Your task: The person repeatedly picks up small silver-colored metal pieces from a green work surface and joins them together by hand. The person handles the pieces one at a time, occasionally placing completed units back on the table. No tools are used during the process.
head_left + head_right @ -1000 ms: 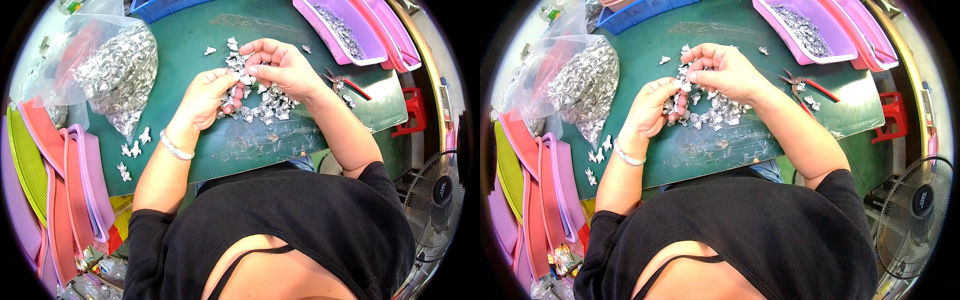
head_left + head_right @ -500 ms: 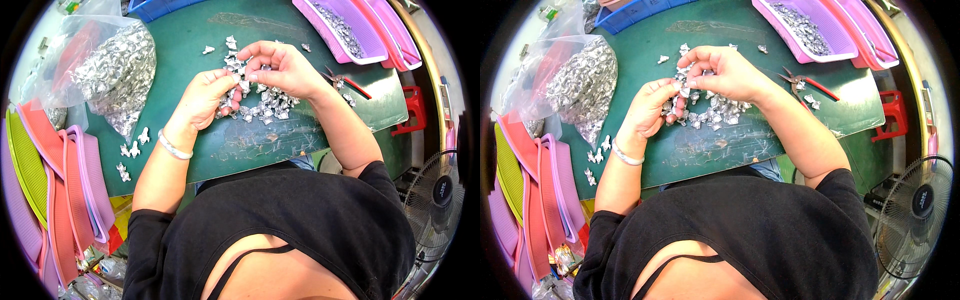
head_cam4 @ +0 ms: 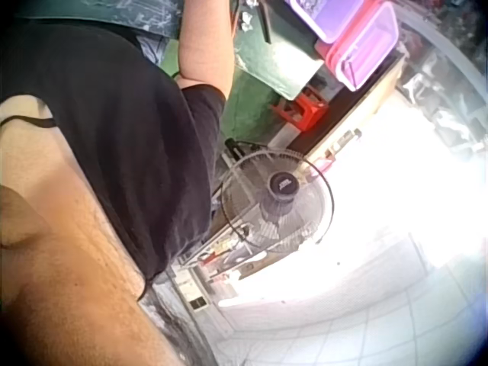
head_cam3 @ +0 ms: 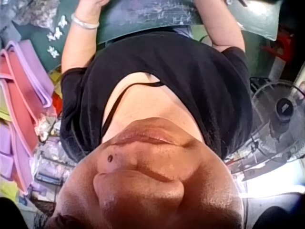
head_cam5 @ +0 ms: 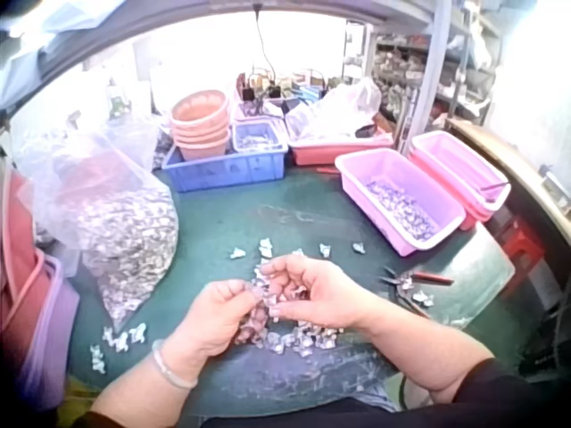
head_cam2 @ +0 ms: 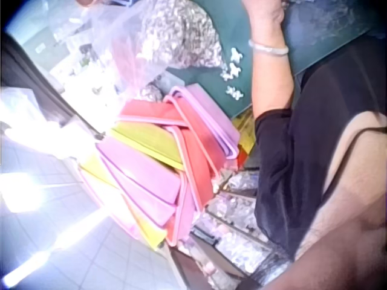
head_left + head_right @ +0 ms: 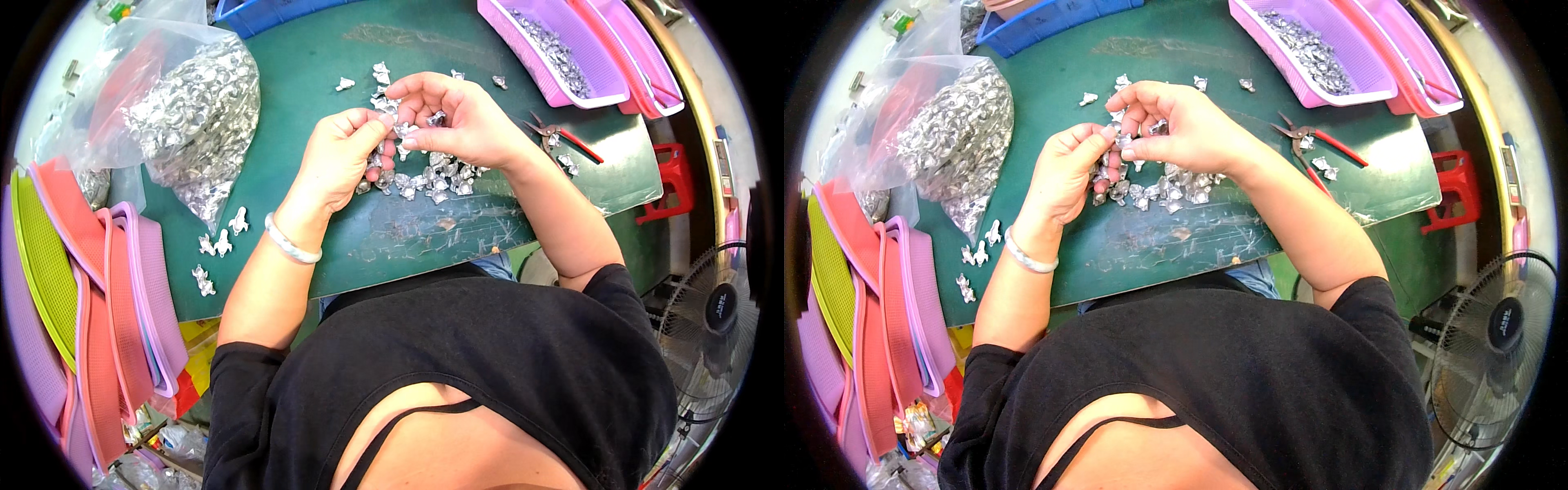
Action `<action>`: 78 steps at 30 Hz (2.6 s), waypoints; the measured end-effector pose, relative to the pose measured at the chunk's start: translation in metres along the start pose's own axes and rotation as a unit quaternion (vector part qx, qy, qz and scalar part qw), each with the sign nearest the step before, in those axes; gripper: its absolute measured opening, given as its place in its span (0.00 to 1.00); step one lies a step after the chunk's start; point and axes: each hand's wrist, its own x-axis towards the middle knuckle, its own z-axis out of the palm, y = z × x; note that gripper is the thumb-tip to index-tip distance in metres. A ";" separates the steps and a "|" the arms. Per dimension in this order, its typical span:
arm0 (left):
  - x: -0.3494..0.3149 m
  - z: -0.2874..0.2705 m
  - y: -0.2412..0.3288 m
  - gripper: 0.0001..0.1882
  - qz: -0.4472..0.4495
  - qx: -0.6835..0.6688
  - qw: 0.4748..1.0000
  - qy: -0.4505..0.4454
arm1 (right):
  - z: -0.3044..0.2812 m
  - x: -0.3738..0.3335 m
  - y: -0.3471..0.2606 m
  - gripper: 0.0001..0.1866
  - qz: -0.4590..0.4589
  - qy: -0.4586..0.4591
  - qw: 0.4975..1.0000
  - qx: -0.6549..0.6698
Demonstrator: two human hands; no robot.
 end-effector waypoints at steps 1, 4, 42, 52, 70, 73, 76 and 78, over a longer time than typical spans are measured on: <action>0.000 0.000 0.000 0.08 0.007 -0.001 1.000 0.001 | 0.001 0.000 0.000 0.22 -0.005 0.009 1.000 -0.021; -0.001 0.002 0.002 0.08 0.004 -0.001 1.000 0.009 | 0.003 -0.003 -0.008 0.21 -0.017 0.042 0.994 -0.098; 0.011 -0.015 0.002 0.08 -0.005 -0.128 0.990 0.064 | -0.012 -0.003 0.015 0.25 0.074 -0.001 0.920 -0.384; 0.005 -0.008 0.000 0.09 -0.001 -0.026 0.999 -0.023 | -0.007 -0.003 -0.014 0.25 0.128 0.001 0.981 -0.149; 0.002 -0.008 0.002 0.05 -0.052 -0.142 0.986 -0.070 | 0.011 -0.003 -0.031 0.25 0.099 0.039 0.994 0.010; 0.002 -0.008 0.003 0.06 -0.049 -0.144 0.986 -0.075 | 0.012 -0.004 -0.032 0.25 0.102 0.044 0.994 0.003; 0.002 -0.009 0.002 0.06 -0.041 -0.150 0.984 -0.084 | 0.013 -0.004 -0.032 0.24 0.099 0.046 0.994 0.015; 0.002 -0.009 0.002 0.06 -0.036 -0.151 0.985 -0.082 | 0.015 -0.004 -0.032 0.24 0.099 0.052 0.994 0.019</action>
